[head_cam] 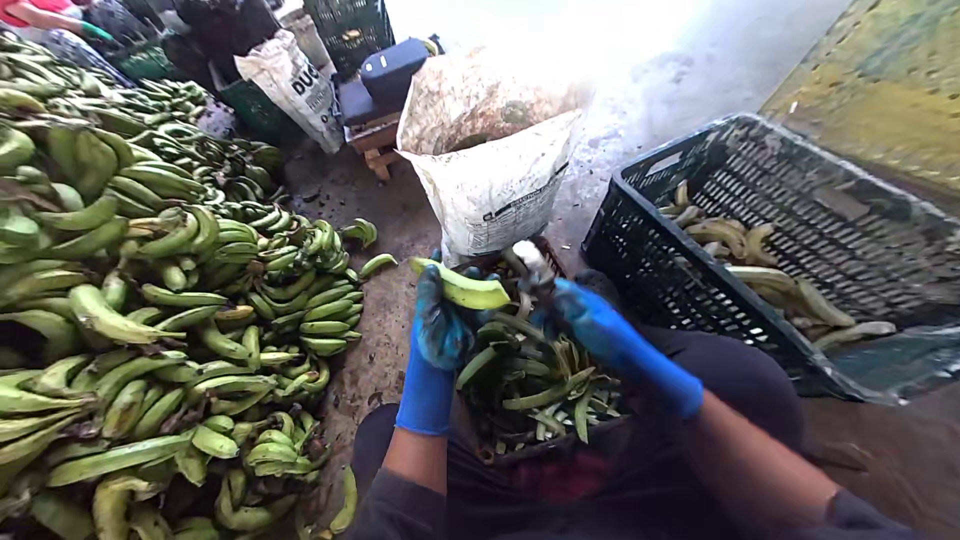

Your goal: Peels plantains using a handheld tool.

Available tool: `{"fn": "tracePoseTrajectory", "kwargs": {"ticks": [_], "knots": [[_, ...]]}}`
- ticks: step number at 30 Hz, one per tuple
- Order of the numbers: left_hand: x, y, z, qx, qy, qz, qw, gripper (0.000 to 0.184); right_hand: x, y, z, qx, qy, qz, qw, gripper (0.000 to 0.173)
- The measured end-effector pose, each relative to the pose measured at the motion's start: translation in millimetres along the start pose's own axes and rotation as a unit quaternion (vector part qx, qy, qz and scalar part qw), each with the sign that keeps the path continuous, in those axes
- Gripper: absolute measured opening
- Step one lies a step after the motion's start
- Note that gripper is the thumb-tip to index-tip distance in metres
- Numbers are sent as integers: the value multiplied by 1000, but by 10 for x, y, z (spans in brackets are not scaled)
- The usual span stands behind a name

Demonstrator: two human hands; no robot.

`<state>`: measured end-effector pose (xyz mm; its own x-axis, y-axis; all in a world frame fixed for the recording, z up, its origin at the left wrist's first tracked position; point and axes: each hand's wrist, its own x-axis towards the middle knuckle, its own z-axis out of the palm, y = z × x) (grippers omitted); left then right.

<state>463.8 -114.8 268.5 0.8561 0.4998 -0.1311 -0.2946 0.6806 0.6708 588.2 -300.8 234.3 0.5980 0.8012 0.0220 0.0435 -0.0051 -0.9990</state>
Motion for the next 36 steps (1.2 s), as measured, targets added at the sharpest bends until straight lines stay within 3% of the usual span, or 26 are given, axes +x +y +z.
{"fn": "tracePoseTrajectory", "kwargs": {"ticks": [2, 4, 6, 7, 8, 10, 13, 15, 18, 21, 25, 28, 30, 33, 34, 36], "knots": [[94, -31, 108, 47, -2, -25, 999, 45, 296, -159, -299, -218, 13, -124, 968, 52], [169, -65, 123, 69, -39, -19, 997, 50, 432, -243, -397, -412, 51, -246, 876, 54], [194, -44, 87, 95, -62, -1, 994, 53, 335, -157, -305, -450, 72, -328, 827, 51], [179, -40, 111, 122, -29, 8, 992, 53, 240, -92, -214, -447, 74, -345, 822, 49], [160, -47, 132, 140, -6, 7, 990, 52, 177, -50, -138, -448, 79, -349, 819, 48], [120, -130, 89, 137, -45, -17, 989, 43, 242, -30, -129, -457, 111, -328, 819, 45], [66, -243, 46, 83, -100, -87, 988, 37, 567, -49, -357, -467, 180, -222, 837, 45], [75, -212, -3, 74, -95, -86, 989, 39, 638, -79, -459, -469, 192, -154, 848, 49], [170, -99, -89, 129, -24, 12, 991, 40, 381, -26, -187, -443, 130, -236, 855, 50], [205, -80, -93, 195, -12, 82, 977, 46, 170, 38, 33, -421, 74, -298, 854, 49], [84, -180, 3, 284, -98, -6, 954, 45, 502, -16, -282, -438, 176, -289, 833, 43], [117, -244, -36, 231, -110, -70, 964, 50, 620, -67, -440, -458, 238, -226, 826, 52], [184, -233, -39, 174, -63, -14, 983, 45, 465, -44, -269, -456, 202, -240, 833, 53], [209, -240, 30, 79, 18, 107, 991, 38, 151, 54, 68, -430, 130, -334, 829, 47], [186, -253, 57, 74, 15, 130, 989, 36, 130, 41, 91, -430, 120, -348, 825, 45], [106, -293, -14, 165, -74, 132, 975, 32, 252, -2, -35, -425, 123, -342, 829, 45]]}}
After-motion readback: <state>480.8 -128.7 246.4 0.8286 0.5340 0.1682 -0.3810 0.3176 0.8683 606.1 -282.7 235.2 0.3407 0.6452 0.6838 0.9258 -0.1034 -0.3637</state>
